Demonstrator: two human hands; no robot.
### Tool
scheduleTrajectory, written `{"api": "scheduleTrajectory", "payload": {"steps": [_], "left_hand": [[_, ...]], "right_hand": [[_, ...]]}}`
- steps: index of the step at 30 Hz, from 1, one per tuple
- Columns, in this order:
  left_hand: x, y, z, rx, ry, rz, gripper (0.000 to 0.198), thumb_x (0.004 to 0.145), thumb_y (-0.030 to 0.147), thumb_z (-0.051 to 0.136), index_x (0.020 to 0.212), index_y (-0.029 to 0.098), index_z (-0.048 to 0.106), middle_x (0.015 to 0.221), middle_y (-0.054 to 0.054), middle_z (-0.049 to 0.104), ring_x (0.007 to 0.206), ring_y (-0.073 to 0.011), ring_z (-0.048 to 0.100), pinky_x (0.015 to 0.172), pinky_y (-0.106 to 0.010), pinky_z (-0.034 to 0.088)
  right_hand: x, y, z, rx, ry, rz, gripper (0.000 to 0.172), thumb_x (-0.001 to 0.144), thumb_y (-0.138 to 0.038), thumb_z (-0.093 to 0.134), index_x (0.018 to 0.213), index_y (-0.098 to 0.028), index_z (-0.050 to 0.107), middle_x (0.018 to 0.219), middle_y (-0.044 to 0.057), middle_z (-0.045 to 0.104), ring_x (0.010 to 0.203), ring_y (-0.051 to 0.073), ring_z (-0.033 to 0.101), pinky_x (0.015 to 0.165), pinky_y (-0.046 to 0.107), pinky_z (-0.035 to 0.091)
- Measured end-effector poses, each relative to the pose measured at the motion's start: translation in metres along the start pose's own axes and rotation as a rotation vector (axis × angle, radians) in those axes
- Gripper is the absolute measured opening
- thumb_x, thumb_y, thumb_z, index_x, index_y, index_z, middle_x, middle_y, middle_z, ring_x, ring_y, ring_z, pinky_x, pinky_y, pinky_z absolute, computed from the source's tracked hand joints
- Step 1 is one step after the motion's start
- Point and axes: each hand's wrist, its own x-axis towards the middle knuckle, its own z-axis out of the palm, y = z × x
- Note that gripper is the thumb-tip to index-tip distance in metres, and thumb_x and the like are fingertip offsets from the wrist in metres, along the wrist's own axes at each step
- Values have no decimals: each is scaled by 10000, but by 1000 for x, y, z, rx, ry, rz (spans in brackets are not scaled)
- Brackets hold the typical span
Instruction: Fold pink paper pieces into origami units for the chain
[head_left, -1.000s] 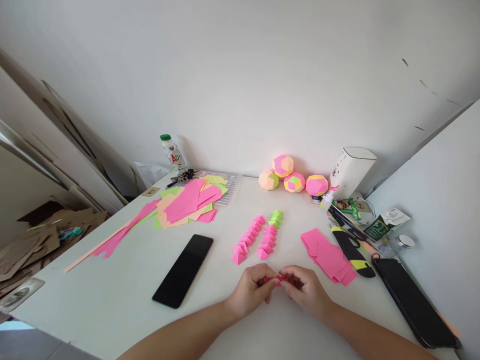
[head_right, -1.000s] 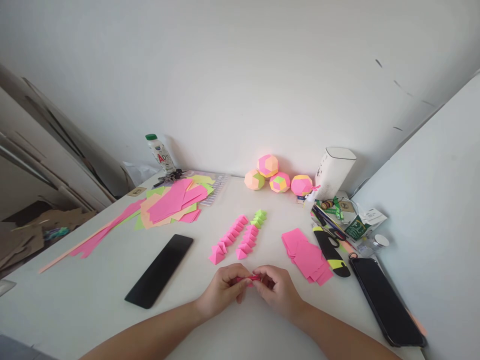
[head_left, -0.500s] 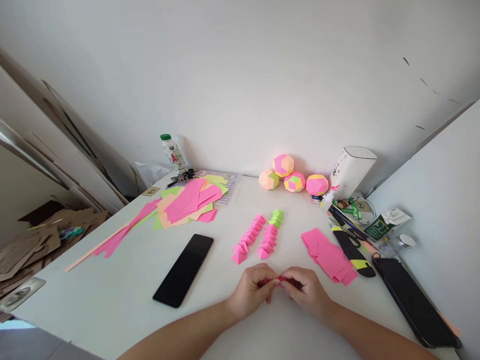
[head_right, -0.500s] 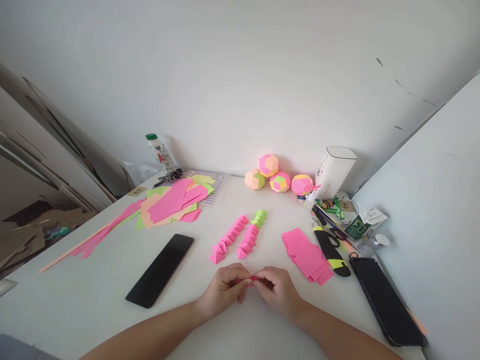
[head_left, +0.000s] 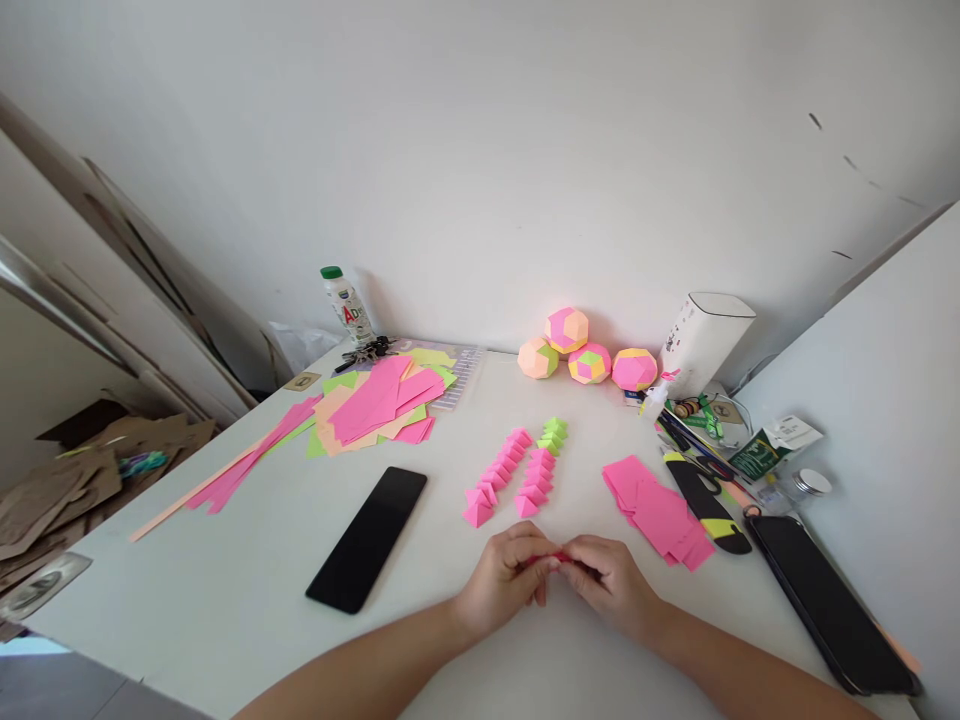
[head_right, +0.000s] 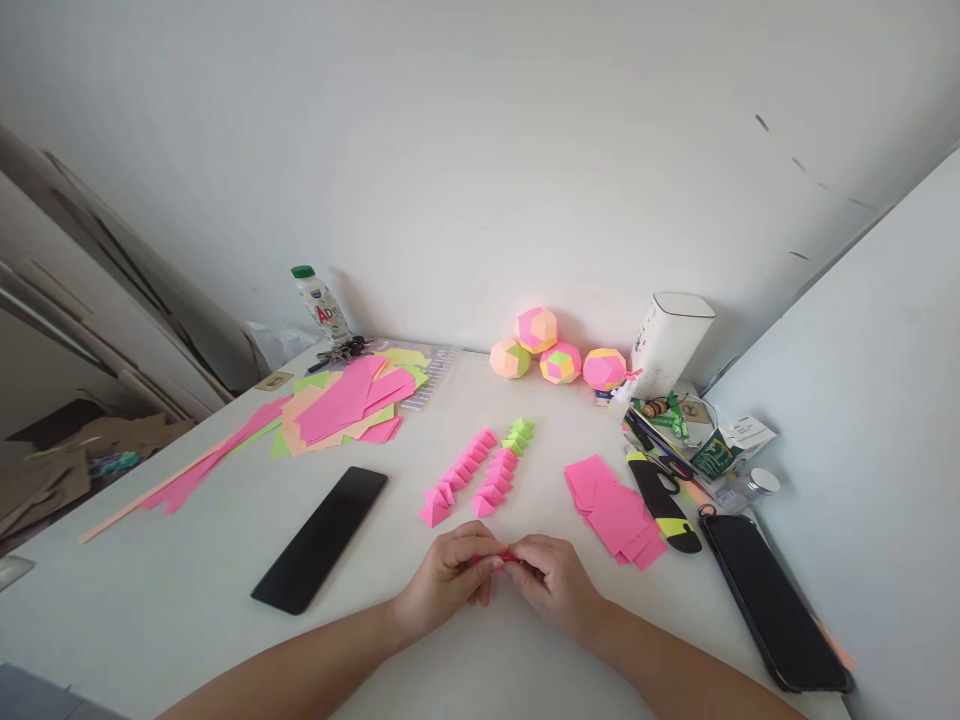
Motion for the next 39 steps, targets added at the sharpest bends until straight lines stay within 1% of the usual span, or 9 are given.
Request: {"api": "scheduleTrajectory", "payload": {"steps": [5, 10, 16, 23, 28, 30, 33, 36, 39], "left_hand": [[0, 1, 0, -15, -11, -19, 303, 838, 398, 564, 864, 126, 696, 828, -31, 473, 451, -59, 573, 375, -171, 414], [1, 1, 1, -23, -10, -30, 315, 832, 420, 564, 845, 131, 687, 827, -28, 477, 453, -64, 580, 361, -162, 411], [0, 0, 0, 1, -36, -19, 300, 853, 401, 541, 822, 130, 668, 814, -25, 483, 445, -57, 575, 361, -152, 403], [-2, 0, -1, 133, -54, 48, 293, 874, 360, 516, 761, 121, 642, 766, -33, 506, 473, -53, 522, 454, -184, 449], [-2, 3, 1, 204, -24, 92, 259, 853, 334, 550, 699, 129, 588, 723, -28, 502, 513, -69, 479, 463, -189, 405], [-1, 4, 0, 231, -6, 129, 265, 844, 333, 562, 660, 141, 546, 679, -18, 489, 538, -82, 465, 469, -188, 384], [-1, 5, 0, 221, 4, 155, 295, 850, 346, 549, 629, 161, 484, 644, -10, 482, 562, -96, 460, 478, -191, 371], [0, 5, -2, 168, -9, 131, 307, 859, 359, 533, 630, 168, 459, 625, -2, 476, 558, -98, 473, 481, -195, 371], [1, 4, -2, 68, -24, 35, 302, 847, 380, 551, 656, 164, 462, 636, 17, 462, 502, -77, 472, 463, -197, 362]], "right_hand": [[0, -1, -1, 22, -15, -24, 361, 940, -362, 437, 725, -170, 655, 640, 41, 618, 586, 152, 553, 580, 260, 447], [2, -3, -1, 14, -25, -43, 371, 945, -327, 419, 702, -165, 648, 625, 45, 609, 580, 152, 547, 570, 263, 453], [2, -4, -2, 25, -48, -46, 386, 941, -312, 413, 660, -168, 634, 630, 47, 581, 580, 151, 533, 557, 259, 444], [-1, -5, -3, 9, -80, -60, 402, 927, -297, 409, 572, -187, 561, 551, 8, 479, 520, 140, 447, 517, 259, 390], [-2, -9, -5, 16, -77, -72, 402, 906, -282, 415, 519, -198, 489, 523, -3, 433, 494, 138, 408, 489, 265, 358], [-2, -10, -5, 20, -71, -69, 397, 904, -283, 410, 525, -197, 492, 521, -4, 437, 490, 138, 405, 483, 263, 356], [-1, -8, -5, 50, -52, -55, 337, 900, -279, 416, 604, -187, 549, 555, 8, 492, 516, 141, 438, 488, 256, 367], [-1, -5, -4, 91, -19, -10, 267, 885, -286, 453, 668, -181, 568, 605, 17, 538, 535, 138, 456, 484, 244, 364], [0, -2, -3, 112, 1, 44, 255, 868, -289, 483, 646, -180, 543, 590, 1, 508, 515, 125, 422, 471, 238, 338]]}}
